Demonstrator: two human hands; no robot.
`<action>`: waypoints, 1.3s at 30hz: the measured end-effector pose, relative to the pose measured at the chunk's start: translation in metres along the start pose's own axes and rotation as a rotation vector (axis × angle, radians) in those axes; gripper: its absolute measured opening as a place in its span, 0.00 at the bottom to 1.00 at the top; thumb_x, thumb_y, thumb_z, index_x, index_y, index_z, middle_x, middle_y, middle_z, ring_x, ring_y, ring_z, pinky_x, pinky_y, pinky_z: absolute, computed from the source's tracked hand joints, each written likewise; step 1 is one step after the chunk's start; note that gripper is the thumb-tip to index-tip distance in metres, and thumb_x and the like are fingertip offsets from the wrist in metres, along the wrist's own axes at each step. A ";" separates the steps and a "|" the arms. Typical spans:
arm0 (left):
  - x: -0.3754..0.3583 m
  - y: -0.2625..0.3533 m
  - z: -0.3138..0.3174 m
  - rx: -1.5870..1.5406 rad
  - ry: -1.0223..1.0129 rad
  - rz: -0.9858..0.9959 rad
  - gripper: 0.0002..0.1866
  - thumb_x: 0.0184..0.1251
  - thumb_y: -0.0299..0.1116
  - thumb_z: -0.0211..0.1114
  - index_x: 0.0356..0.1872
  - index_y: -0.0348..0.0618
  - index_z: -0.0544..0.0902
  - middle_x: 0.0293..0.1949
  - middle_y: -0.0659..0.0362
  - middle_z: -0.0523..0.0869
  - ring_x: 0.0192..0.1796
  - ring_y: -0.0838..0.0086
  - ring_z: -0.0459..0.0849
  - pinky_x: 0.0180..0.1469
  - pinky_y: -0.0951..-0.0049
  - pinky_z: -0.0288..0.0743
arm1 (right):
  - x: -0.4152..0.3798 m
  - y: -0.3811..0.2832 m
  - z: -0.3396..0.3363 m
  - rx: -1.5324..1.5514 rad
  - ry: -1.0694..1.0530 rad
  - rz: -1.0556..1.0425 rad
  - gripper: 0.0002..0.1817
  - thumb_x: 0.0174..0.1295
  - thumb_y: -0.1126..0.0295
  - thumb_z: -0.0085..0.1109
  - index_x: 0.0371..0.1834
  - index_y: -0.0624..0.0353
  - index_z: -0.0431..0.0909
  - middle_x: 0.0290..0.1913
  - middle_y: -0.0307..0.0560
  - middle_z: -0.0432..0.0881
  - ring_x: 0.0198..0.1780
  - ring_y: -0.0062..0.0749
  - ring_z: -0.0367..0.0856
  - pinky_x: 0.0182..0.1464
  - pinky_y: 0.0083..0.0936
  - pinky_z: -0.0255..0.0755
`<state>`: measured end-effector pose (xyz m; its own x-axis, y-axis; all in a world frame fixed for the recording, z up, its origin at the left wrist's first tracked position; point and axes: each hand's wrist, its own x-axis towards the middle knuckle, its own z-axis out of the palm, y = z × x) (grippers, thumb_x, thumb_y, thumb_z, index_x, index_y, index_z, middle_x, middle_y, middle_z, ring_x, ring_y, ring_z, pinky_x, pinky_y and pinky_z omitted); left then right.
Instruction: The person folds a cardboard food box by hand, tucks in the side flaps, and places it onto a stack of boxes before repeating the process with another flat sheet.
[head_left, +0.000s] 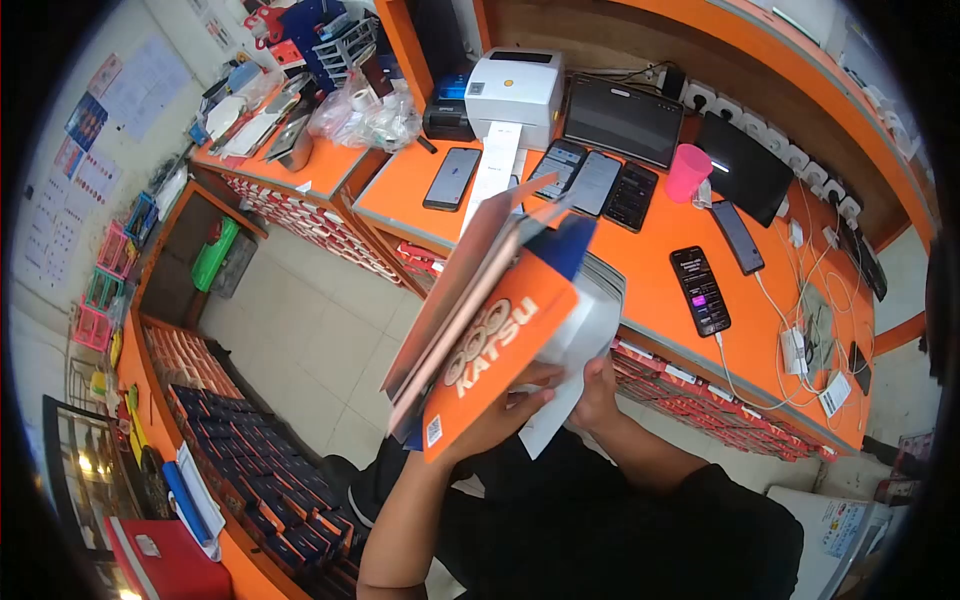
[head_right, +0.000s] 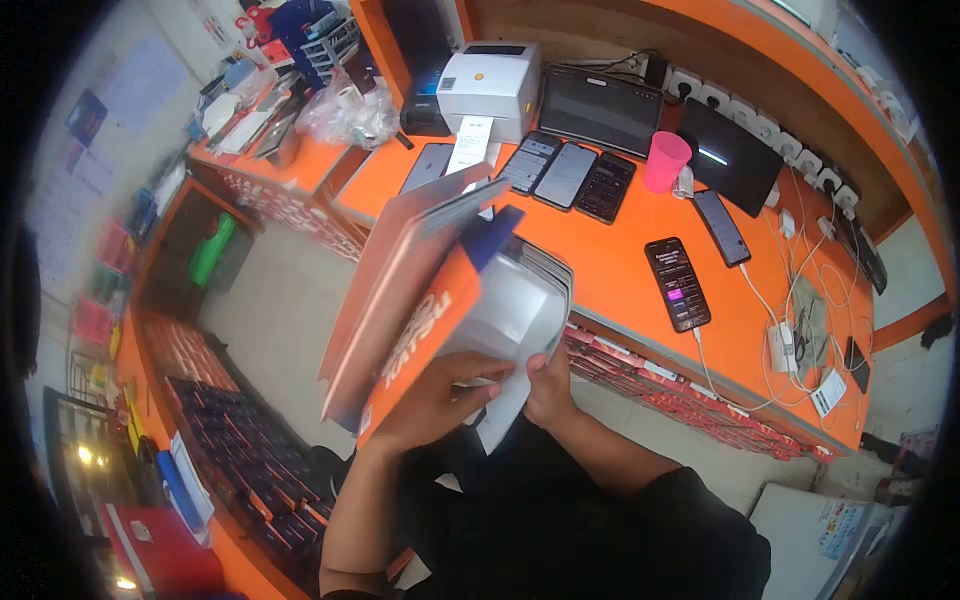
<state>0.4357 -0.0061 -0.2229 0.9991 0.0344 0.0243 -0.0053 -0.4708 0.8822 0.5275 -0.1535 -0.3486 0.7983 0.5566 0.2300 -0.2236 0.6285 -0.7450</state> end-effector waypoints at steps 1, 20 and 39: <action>-0.001 -0.002 0.004 0.076 0.060 -0.018 0.18 0.69 0.36 0.72 0.56 0.38 0.87 0.49 0.51 0.91 0.49 0.60 0.90 0.52 0.63 0.81 | -0.001 0.001 0.000 0.033 0.044 0.047 0.45 0.71 0.35 0.56 0.78 0.59 0.56 0.67 0.53 0.75 0.66 0.42 0.78 0.66 0.44 0.76; -0.119 0.074 -0.060 -0.158 0.985 -0.065 0.11 0.77 0.30 0.66 0.36 0.32 0.85 0.24 0.65 0.82 0.28 0.86 0.74 0.31 0.81 0.65 | 0.097 -0.068 -0.063 -1.073 0.713 -0.278 0.44 0.78 0.45 0.53 0.81 0.70 0.52 0.75 0.66 0.66 0.76 0.57 0.65 0.78 0.50 0.55; -0.306 0.017 -0.015 -0.169 0.240 -0.284 0.23 0.72 0.36 0.72 0.62 0.36 0.79 0.57 0.49 0.82 0.60 0.62 0.82 0.61 0.66 0.72 | -0.007 0.026 0.188 -0.547 -1.338 -0.095 0.32 0.51 0.51 0.82 0.54 0.55 0.78 0.41 0.45 0.79 0.46 0.42 0.77 0.53 0.37 0.64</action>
<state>0.1290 -0.0118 -0.2082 0.9239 0.3561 -0.1399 0.2424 -0.2618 0.9342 0.4111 -0.0390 -0.2520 -0.3817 0.7989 0.4647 0.2816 0.5795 -0.7648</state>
